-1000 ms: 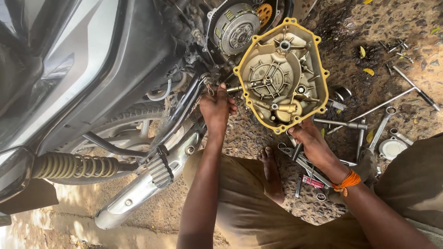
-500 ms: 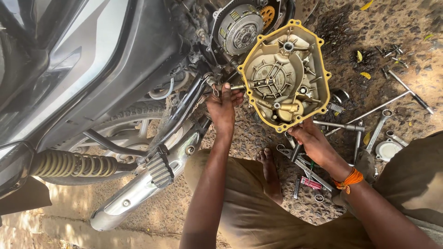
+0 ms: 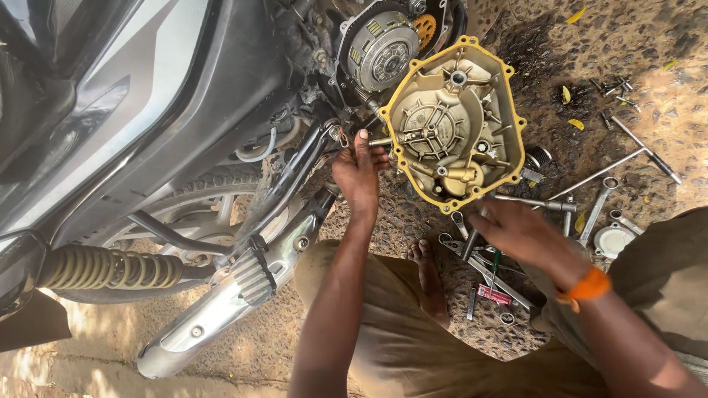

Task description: Repairing a motorcycle engine by removing and cleaning internal engine components.

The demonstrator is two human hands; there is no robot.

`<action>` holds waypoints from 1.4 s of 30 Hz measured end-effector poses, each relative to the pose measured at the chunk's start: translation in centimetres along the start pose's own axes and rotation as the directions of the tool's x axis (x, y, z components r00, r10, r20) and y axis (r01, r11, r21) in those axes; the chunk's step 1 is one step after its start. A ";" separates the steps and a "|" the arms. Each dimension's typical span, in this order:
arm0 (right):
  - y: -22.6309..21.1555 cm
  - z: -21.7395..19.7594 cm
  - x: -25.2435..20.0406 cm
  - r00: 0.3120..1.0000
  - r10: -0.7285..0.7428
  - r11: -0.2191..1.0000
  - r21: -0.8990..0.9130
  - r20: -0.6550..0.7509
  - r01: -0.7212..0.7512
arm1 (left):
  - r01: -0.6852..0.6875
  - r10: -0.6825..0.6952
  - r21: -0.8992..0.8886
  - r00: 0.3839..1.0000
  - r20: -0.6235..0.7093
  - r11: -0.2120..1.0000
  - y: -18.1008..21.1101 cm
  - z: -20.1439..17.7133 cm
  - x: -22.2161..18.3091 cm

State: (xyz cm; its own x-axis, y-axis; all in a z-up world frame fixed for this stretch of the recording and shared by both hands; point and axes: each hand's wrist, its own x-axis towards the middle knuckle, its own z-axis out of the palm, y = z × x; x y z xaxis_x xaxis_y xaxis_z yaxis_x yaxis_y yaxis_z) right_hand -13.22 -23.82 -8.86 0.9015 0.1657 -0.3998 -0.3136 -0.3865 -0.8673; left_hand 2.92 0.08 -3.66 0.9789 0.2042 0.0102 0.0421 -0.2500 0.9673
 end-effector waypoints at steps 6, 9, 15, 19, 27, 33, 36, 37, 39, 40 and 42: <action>-17.6 -7.1 -3.4 0.999 -0.024 0.770 -0.638 -0.037 -0.005 | 0.007 -0.007 0.009 1.000 -0.016 1.000 0.9 0.1 -0.1; -18.0 -7.1 1.9 0.963 -0.268 0.730 -0.656 -0.017 0.191 | 0.008 -0.008 0.014 1.000 -0.031 1.000 0.9 -0.1 -0.4; -16.3 -5.7 10.1 0.889 -0.449 0.578 -0.728 0.092 0.368 | 0.057 -0.056 0.033 0.998 -0.029 0.998 0.5 -0.2 0.1; -17.9 -5.6 10.3 0.889 -0.438 0.525 -0.764 0.135 0.374 | 0.075 -0.075 0.016 0.997 -0.007 0.997 0.7 -0.3 0.1; -18.5 -5.1 11.1 0.936 -0.304 0.549 -0.771 0.177 0.324 | 0.048 -0.048 0.027 0.999 0.021 0.999 0.6 -0.6 0.0; -17.1 -5.3 12.9 0.962 -0.179 0.617 -0.739 0.204 0.272 | 0.069 -0.068 -0.021 0.997 0.026 0.997 1.0 -0.6 0.0; -15.4 -7.0 12.6 0.947 -0.240 0.734 -0.599 0.212 0.320 | 0.089 -0.088 -0.016 0.996 0.028 0.996 1.0 -0.8 -0.1; -14.8 -7.8 12.4 0.932 -0.302 0.796 -0.485 0.199 0.361 | 0.096 -0.096 -0.010 0.995 0.029 0.995 1.0 -0.9 0.0; -16.6 -10.5 6.1 0.958 -0.276 0.860 -0.423 0.082 0.284 | 0.106 -0.105 -0.011 0.994 0.033 0.994 1.0 -1.0 0.1; -17.5 -11.9 3.0 0.970 -0.239 0.913 -0.349 -0.034 0.212 | 0.112 -0.111 -0.012 0.993 0.034 0.994 1.0 -1.0 0.1; -13.1 -14.3 0.3 0.948 -0.285 0.855 -0.485 -0.144 0.184 | 0.121 -0.120 -0.027 0.992 0.036 0.992 1.1 -0.8 0.3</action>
State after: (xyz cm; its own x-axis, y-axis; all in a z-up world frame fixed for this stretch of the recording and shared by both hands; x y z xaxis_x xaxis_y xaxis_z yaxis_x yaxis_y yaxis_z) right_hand -4.62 -31.71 6.62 0.9866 0.1370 -0.0890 0.0423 -0.7403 -0.6710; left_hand 3.04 0.66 -2.36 0.9733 0.1985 -0.1152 0.1549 -0.1982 0.9678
